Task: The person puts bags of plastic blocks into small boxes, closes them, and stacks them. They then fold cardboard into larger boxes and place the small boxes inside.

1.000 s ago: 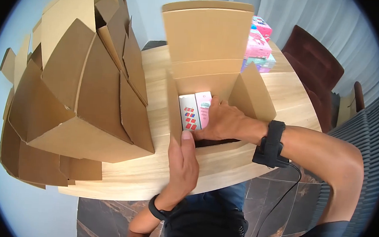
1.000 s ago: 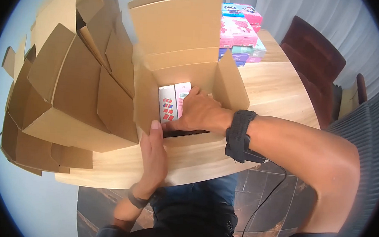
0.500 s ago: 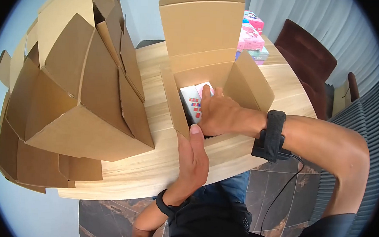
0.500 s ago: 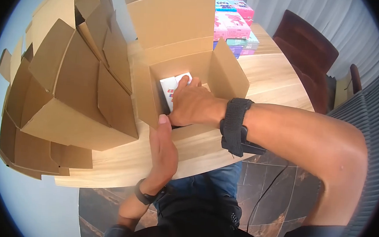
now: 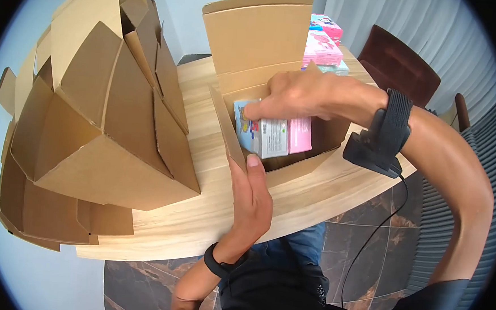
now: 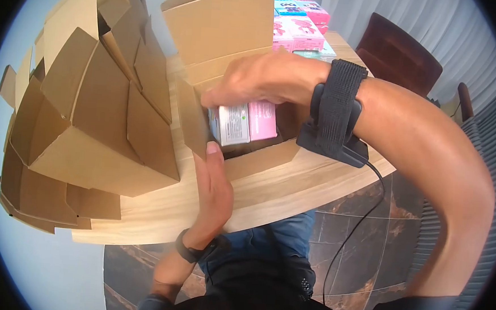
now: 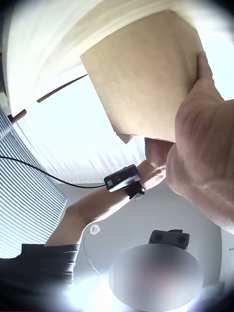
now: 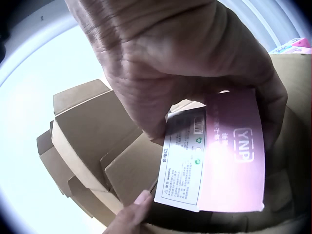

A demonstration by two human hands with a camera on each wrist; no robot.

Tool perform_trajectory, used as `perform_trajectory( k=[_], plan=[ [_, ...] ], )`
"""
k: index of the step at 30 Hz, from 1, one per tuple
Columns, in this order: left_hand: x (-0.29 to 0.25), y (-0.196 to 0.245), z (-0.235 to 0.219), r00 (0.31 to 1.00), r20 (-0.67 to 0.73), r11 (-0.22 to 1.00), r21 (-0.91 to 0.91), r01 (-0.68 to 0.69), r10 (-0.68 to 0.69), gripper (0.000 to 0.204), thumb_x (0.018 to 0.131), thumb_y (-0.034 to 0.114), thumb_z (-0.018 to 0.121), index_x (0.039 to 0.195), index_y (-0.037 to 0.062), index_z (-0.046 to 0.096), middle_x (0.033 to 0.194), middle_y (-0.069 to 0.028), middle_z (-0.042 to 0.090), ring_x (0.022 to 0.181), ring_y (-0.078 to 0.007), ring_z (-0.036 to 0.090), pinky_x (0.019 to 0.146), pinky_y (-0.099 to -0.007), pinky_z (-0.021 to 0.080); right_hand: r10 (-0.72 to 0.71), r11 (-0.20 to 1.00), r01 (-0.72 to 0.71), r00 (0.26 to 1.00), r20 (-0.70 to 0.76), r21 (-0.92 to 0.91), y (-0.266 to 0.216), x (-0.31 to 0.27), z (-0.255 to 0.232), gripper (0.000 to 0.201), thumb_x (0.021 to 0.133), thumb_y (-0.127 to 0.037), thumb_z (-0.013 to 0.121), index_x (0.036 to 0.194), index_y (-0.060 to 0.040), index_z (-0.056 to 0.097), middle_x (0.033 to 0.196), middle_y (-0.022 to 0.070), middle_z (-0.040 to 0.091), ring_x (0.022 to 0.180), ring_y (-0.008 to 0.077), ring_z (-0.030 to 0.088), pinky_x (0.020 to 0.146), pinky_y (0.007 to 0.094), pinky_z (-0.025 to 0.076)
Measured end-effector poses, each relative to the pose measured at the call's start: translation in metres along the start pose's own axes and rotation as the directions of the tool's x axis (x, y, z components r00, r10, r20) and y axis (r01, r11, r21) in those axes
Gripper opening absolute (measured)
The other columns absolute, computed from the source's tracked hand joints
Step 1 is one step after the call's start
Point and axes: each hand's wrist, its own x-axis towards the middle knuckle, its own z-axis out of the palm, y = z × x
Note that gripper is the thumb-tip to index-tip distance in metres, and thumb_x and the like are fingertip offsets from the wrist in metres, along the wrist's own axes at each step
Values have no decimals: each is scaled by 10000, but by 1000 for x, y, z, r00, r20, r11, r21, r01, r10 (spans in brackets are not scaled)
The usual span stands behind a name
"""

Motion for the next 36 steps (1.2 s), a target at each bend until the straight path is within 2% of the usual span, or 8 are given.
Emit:
perform_trajectory(
  k=[5, 7, 11, 16, 26, 29, 32, 36],
  plan=[
    [3, -1, -5, 994, 99, 999, 39, 33, -37, 571, 1134, 188, 331, 1607, -71, 143, 1583, -238, 328, 1425, -304, 355, 1170, -350, 285, -28, 949, 61, 993, 111, -309, -15, 22, -13, 652, 859, -618, 603, 1117, -43, 771, 1062, 169, 744, 912, 278, 691, 779, 453, 548],
    [6, 0, -6, 989, 146, 997, 77, 24, -35, 598, 1133, 191, 334, 1623, -65, 107, 1614, -239, 296, 1443, -299, 342, 1173, -344, 279, 60, 986, -6, 946, 318, -168, -9, 51, -5, 649, 881, -617, 601, 1077, -23, 773, 1004, 155, 739, 860, 238, 692, 740, 423, 562],
    [14, -7, -8, 955, 79, 930, 221, -295, 284, 650, 1129, 201, 347, 1639, -55, 36, 1670, -245, 196, 1519, -300, 255, 1220, -350, 219, -152, 960, 95, 967, 206, 263, 22, 52, 18, 709, 967, -616, 591, 1118, 66, 715, 1025, 169, 724, 883, 194, 718, 748, 284, 632],
    [23, -26, -22, 918, 224, 931, 93, -354, 327, 807, 1096, 284, 486, 1631, -59, -9, 1700, -242, 83, 1582, -336, 121, 1271, -426, 133, -254, 828, 116, 950, 183, 548, 59, 67, 24, 699, 1030, -596, 529, 1218, 64, 664, 1137, 177, 702, 919, 210, 735, 795, 302, 657],
    [21, -58, -38, 962, 268, 971, 209, -115, 57, 904, 1021, 92, 630, 1652, 11, -13, 1697, -241, 116, 1554, -329, 238, 1255, -424, 242, -239, 970, 215, 925, 294, 115, 32, 56, 2, 734, 892, -505, 775, 1405, -38, 535, 1177, 183, 695, 989, 289, 739, 861, 346, 635],
    [21, -64, -45, 965, 263, 992, 120, -30, -3, 893, 1009, -6, 607, 1654, 17, -10, 1692, -226, 170, 1539, -305, 282, 1255, -397, 247, -477, 853, 488, 873, 103, -186, 34, 55, 9, 1022, 614, -201, 979, 1456, -15, 430, 1316, 191, 642, 1271, 353, 609, 1034, 403, 507],
    [23, -62, -45, 969, 242, 984, 180, 7, -51, 888, 1008, -27, 594, 1657, 22, -10, 1691, -217, 196, 1545, -289, 274, 1256, -389, 246, -505, 776, 501, 857, 99, -382, 36, 76, 25, 988, 619, -213, 978, 1423, -26, 436, 1269, 191, 633, 1207, 358, 630, 978, 415, 527],
    [22, -57, -48, 974, 214, 984, 171, 40, -77, 892, 994, -11, 629, 1654, 9, 29, 1688, -225, 209, 1543, -294, 286, 1251, -382, 253, -460, 852, 466, 884, 85, -240, 32, 89, 24, 942, 600, -197, 981, 1370, -25, 466, 1227, 185, 628, 1153, 364, 641, 956, 423, 529]
  ],
)
